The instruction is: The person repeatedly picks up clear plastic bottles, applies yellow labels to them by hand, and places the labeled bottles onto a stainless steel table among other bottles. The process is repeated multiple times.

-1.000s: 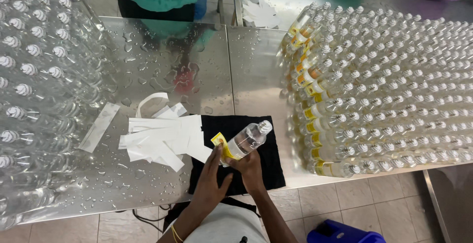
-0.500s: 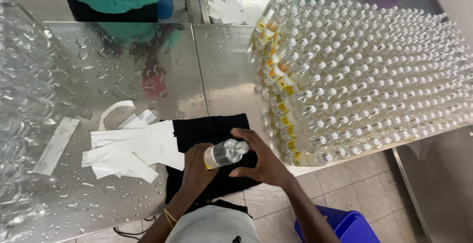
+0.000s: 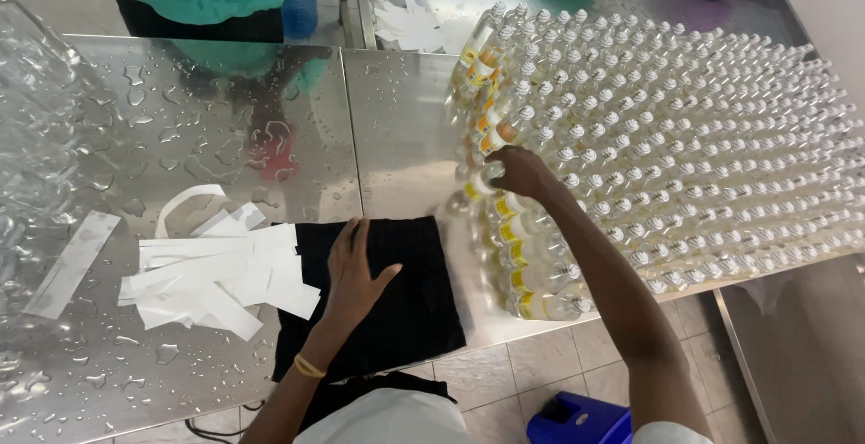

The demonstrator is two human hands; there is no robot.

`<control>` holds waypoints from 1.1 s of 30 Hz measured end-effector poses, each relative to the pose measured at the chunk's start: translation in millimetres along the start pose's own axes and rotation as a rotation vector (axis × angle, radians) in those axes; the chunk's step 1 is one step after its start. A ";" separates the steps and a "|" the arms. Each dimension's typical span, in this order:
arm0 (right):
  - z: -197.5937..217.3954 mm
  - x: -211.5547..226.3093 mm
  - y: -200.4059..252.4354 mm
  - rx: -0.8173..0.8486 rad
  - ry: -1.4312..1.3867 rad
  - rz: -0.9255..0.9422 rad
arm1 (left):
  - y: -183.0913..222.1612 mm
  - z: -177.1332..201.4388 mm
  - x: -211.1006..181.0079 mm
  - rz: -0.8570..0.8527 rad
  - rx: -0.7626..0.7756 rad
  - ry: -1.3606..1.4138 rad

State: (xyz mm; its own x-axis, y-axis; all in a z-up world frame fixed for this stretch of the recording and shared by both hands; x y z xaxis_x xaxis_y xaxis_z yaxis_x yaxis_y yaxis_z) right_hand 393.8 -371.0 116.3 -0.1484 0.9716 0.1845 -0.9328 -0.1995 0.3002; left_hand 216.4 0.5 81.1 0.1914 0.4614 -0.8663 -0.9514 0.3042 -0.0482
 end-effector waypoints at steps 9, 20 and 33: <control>-26.0 -70.1 -9.6 0.045 0.304 -0.179 | 99.6 30.6 56.2 0.545 -0.103 0.258; -57.7 450.3 157.4 -0.125 -0.878 0.723 | 55.3 88.5 10.8 0.017 -0.348 1.390; -144.4 618.8 106.6 0.687 -1.973 0.095 | 158.5 295.0 49.3 -0.101 -0.836 -0.261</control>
State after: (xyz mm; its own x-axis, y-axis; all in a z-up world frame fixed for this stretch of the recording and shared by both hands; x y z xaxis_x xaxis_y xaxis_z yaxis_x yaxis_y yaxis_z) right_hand 155.2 227.4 127.4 0.7220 -0.3485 0.5977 -0.6320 -0.6838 0.3647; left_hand 146.2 317.4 177.4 0.2364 0.6721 -0.7017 -0.7722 -0.3084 -0.5555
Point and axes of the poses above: each hand's wrist, its own y-axis away from the middle knuckle, its own z-axis out of the back of the hand, x = y × z, the point moved 6 cm from there along -y, towards the middle knuckle, and after that the axes turned 2 degrees about -z, right-handed, at the moved point
